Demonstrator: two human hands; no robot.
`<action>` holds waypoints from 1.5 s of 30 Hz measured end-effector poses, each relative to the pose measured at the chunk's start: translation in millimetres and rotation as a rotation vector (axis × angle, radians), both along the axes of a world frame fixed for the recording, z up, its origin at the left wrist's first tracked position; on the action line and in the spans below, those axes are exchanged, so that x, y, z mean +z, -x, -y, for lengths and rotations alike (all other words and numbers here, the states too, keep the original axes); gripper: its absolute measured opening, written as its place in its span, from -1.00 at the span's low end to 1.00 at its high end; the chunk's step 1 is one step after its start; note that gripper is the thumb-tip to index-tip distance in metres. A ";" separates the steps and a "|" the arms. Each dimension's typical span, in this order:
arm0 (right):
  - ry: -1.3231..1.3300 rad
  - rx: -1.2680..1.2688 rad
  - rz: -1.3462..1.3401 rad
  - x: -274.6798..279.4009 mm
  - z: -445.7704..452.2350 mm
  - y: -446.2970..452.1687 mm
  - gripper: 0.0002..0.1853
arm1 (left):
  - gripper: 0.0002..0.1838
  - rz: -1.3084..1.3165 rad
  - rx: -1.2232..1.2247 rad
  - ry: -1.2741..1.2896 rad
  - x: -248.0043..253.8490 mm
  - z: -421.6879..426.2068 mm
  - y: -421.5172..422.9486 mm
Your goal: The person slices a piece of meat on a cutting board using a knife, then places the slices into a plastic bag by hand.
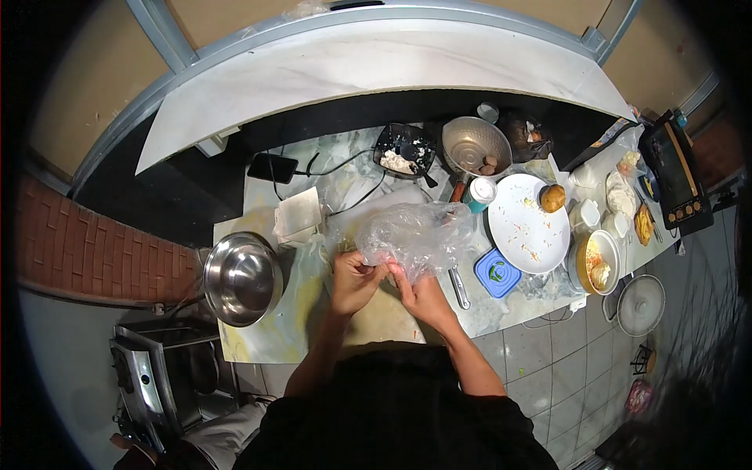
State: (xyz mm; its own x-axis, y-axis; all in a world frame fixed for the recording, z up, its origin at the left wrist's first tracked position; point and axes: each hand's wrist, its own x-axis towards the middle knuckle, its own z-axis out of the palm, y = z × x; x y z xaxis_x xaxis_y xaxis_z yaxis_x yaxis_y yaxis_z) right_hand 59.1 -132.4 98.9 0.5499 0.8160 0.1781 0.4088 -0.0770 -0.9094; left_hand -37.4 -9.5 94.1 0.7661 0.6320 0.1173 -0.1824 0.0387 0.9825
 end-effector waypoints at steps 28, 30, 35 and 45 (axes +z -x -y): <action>-0.026 0.234 -0.702 44.5 12.7 -18.3 -0.87 | -0.91 0.064 -0.040 0.106 51.6 5.1 -22.3; -0.322 0.347 -0.881 45.0 10.9 -15.4 -0.82 | -0.91 -0.053 -0.088 -0.015 52.8 -0.2 -18.7; -0.141 0.255 -1.176 42.0 3.1 -21.5 -0.78 | -0.92 0.012 -0.119 -0.060 46.5 -2.9 -18.8; -0.033 0.138 -0.719 44.0 -3.0 -4.8 -0.71 | -0.92 0.041 -0.099 -0.158 32.0 -14.3 -21.2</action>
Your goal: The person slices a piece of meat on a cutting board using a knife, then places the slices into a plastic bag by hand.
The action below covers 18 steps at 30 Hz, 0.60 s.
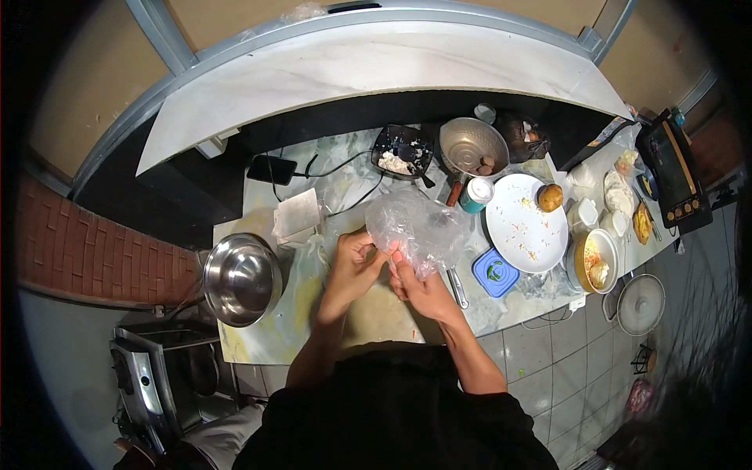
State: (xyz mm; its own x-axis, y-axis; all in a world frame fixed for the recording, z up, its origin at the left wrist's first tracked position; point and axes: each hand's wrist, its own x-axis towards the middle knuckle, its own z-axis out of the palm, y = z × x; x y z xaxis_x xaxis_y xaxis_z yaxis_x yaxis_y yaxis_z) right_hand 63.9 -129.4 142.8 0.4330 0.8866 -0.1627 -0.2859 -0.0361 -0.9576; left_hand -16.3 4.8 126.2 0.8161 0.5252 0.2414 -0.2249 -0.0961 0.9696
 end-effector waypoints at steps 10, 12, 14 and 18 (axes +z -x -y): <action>-0.062 -0.193 0.474 -22.2 2.6 4.1 -0.74 | -0.91 0.013 0.014 0.047 9.1 7.6 -2.2; 0.042 -0.197 0.524 -20.6 2.3 4.3 -0.78 | -0.85 0.022 -0.031 0.089 8.7 6.2 -3.1; 0.005 -0.219 0.558 -22.5 1.2 5.8 -0.79 | -0.88 0.042 -0.021 0.090 11.8 8.8 -4.9; -0.088 -0.273 0.667 -20.3 -1.7 7.9 -0.82 | -0.83 0.050 -0.061 0.149 5.3 6.0 -1.6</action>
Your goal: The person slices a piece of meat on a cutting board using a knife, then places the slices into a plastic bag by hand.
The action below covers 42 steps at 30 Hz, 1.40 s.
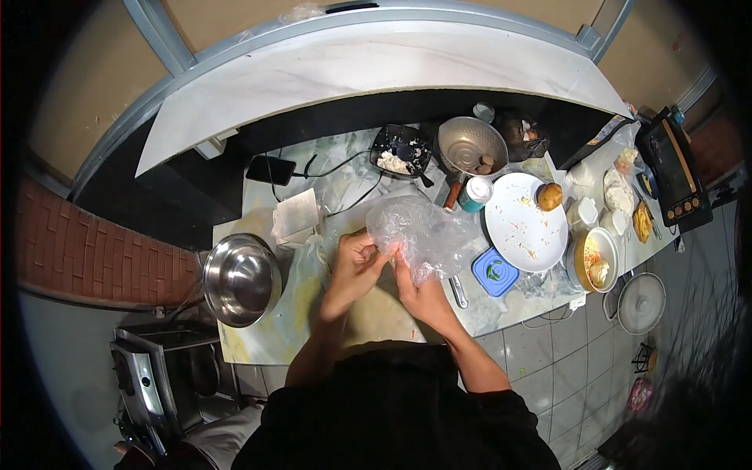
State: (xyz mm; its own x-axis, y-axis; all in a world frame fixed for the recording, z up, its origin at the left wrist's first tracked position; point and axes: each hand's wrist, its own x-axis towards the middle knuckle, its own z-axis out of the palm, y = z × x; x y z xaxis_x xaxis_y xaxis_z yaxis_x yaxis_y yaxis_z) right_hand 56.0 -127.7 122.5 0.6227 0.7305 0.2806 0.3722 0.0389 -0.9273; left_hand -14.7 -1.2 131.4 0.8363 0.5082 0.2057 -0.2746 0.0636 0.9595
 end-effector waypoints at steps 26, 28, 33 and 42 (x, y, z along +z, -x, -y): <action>0.020 -0.040 -0.220 1.9 -9.8 2.9 -0.64 | -0.84 -0.022 -0.014 -0.079 0.5 -5.7 0.0; -0.168 -0.135 0.066 -4.5 -11.8 3.5 -0.65 | -0.84 0.006 0.026 -0.142 1.7 -3.4 -1.4; -0.024 -0.016 -0.366 -4.5 -4.4 -0.9 -0.75 | -0.79 -0.144 -0.043 -0.105 -0.5 -5.7 6.3; -0.100 0.389 -0.921 11.3 4.4 -14.9 -0.79 | -0.86 -0.017 0.040 0.027 -0.2 -1.1 1.3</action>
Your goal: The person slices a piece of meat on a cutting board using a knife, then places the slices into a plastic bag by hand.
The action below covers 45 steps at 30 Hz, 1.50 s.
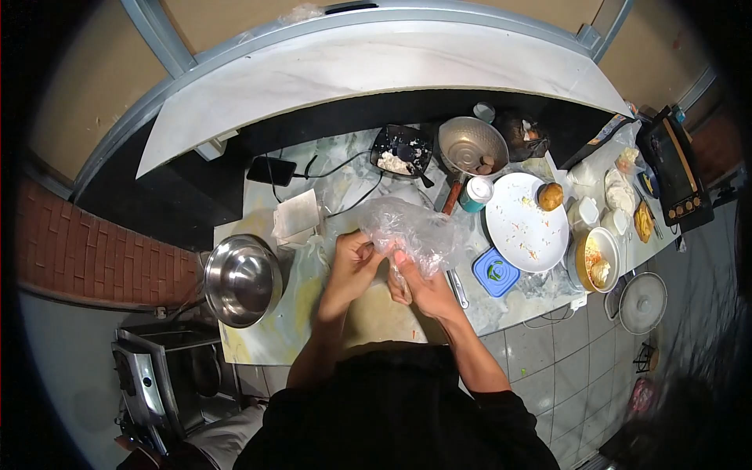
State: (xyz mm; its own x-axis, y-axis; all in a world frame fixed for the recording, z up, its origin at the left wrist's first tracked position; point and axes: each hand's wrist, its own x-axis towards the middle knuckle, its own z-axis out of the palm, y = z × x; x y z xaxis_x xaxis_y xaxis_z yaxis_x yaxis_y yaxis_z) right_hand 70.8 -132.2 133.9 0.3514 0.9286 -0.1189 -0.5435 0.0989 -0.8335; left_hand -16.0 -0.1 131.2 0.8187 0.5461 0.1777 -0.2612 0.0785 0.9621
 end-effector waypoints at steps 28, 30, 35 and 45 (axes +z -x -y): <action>0.040 -0.090 0.158 2.9 -8.0 1.3 -0.71 | -0.83 -0.018 -0.039 -0.086 -3.9 -8.4 0.1; -0.064 0.022 0.168 -3.3 -4.8 0.6 -0.62 | -0.86 0.045 0.016 -0.024 5.8 -8.3 -2.2; -0.179 0.264 -0.277 3.4 1.6 -16.3 -0.52 | -0.88 -0.165 -0.109 0.093 19.9 -20.6 8.4; -0.151 0.154 -0.084 8.0 -3.9 -7.4 -0.71 | -0.85 -0.078 -0.086 -0.234 15.0 -25.1 5.6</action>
State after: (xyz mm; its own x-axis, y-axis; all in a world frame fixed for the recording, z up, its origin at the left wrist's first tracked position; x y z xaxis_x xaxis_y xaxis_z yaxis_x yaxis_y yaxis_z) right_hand 78.3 -128.2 141.9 0.1988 0.9800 0.0030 -0.6289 0.1299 -0.7666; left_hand -21.6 24.9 146.2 0.8762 0.4256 0.2260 -0.1879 -0.1302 0.9735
